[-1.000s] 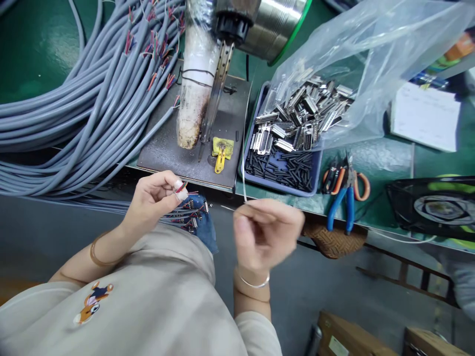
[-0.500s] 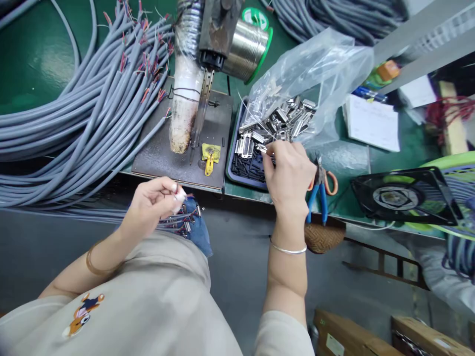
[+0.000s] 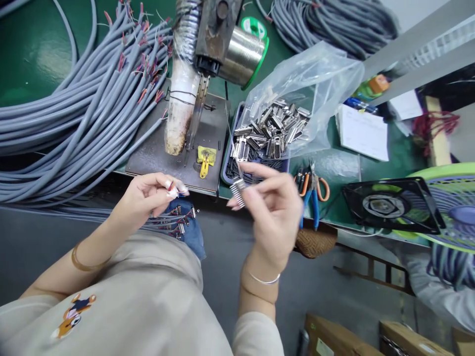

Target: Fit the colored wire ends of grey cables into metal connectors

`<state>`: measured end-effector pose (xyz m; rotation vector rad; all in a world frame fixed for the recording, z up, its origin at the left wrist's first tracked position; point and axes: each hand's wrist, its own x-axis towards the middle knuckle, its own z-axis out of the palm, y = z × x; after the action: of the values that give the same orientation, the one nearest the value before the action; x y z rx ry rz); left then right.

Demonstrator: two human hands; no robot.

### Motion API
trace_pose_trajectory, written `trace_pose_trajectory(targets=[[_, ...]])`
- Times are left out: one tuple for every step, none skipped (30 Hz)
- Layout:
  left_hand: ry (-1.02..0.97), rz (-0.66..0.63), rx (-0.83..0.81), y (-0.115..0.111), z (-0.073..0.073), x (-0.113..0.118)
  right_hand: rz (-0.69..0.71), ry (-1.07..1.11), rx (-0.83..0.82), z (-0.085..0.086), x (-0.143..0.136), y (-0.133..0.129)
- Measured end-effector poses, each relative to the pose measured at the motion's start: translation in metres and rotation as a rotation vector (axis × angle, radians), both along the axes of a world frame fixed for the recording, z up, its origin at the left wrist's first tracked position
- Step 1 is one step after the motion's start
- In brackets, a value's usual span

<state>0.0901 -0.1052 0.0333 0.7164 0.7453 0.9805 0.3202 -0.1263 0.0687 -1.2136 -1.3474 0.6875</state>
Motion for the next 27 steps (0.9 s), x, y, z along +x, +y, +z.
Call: trace_pose_trajectory(targets=[[0.007, -0.017, 0.034, -0.001, 0.001, 0.001, 0.109, 0.073, -0.066, -0.004, -0.010, -0.006], [0.011, -0.034, 0.061, -0.001, 0.002, 0.002, 0.199, 0.133, -0.120, -0.009, -0.019, -0.009], [0.012, -0.050, 0.079, -0.002, 0.002, 0.002, 0.260, 0.183, -0.163, -0.015, -0.027, -0.011], [0.010, -0.065, 0.092, -0.003, 0.002, 0.002, 0.299, 0.224, -0.196, -0.021, -0.032, -0.011], [0.008, -0.076, 0.101, -0.004, 0.002, 0.002, 0.321, 0.253, -0.214, -0.027, -0.037, -0.010], [0.008, -0.083, 0.107, -0.004, 0.001, 0.002, 0.326, 0.267, -0.224, -0.032, -0.041, -0.009], [0.012, -0.084, 0.107, -0.004, 0.000, 0.002, 0.318, 0.266, -0.225, -0.036, -0.044, -0.008], [0.018, -0.078, 0.102, -0.004, -0.001, 0.002, 0.299, 0.256, -0.214, -0.039, -0.047, -0.007], [0.025, -0.063, 0.092, -0.004, -0.003, 0.002, 0.269, 0.241, -0.192, -0.041, -0.050, -0.007], [0.030, -0.039, 0.082, -0.004, -0.005, 0.002, 0.228, 0.227, -0.161, -0.042, -0.052, -0.008], [0.032, -0.007, 0.073, -0.003, -0.006, 0.002, 0.188, 0.215, -0.123, -0.042, -0.055, -0.010], [0.030, 0.027, 0.067, -0.002, -0.008, 0.002, 0.155, 0.203, -0.082, -0.043, -0.057, -0.012], [0.025, 0.061, 0.065, -0.002, -0.009, 0.002, 0.129, 0.187, -0.047, -0.043, -0.059, -0.014], [0.019, 0.088, 0.068, -0.001, -0.010, 0.002, 0.109, 0.162, -0.016, -0.044, -0.061, -0.017], [0.014, 0.102, 0.074, 0.000, -0.011, 0.002, 0.092, 0.126, 0.010, -0.046, -0.063, -0.019], [0.013, 0.109, 0.082, 0.001, -0.011, 0.003, 0.070, 0.081, 0.038, -0.048, -0.064, -0.020], [0.017, 0.111, 0.092, 0.001, -0.011, 0.003, 0.040, 0.025, 0.074, -0.050, -0.066, -0.021], [0.027, 0.115, 0.101, 0.001, -0.011, 0.004, -0.002, -0.041, 0.119, -0.052, -0.066, -0.021], [0.043, 0.122, 0.109, 0.002, -0.010, 0.004, -0.050, -0.114, 0.172, -0.054, -0.067, -0.020], [0.064, 0.130, 0.117, 0.002, -0.010, 0.005, -0.100, -0.190, 0.230, -0.056, -0.066, -0.018], [0.086, 0.140, 0.125, 0.002, -0.009, 0.006, -0.147, -0.262, 0.289, -0.058, -0.066, -0.016], [0.110, 0.149, 0.131, 0.003, -0.008, 0.006, -0.187, -0.327, 0.343, -0.059, -0.065, -0.014], [0.133, 0.156, 0.136, 0.003, -0.008, 0.006, -0.216, -0.379, 0.387, -0.060, -0.063, -0.012], [0.155, 0.163, 0.141, 0.003, -0.007, 0.007, -0.232, -0.415, 0.418, -0.061, -0.062, -0.010], [0.174, 0.168, 0.144, 0.004, -0.007, 0.007, -0.234, -0.430, 0.431, -0.061, -0.061, -0.009], [0.188, 0.171, 0.144, 0.005, -0.007, 0.007, -0.221, -0.424, 0.421, -0.061, -0.060, -0.008], [0.199, 0.171, 0.142, 0.006, -0.007, 0.008, -0.196, -0.398, 0.388, -0.061, -0.059, -0.007]])
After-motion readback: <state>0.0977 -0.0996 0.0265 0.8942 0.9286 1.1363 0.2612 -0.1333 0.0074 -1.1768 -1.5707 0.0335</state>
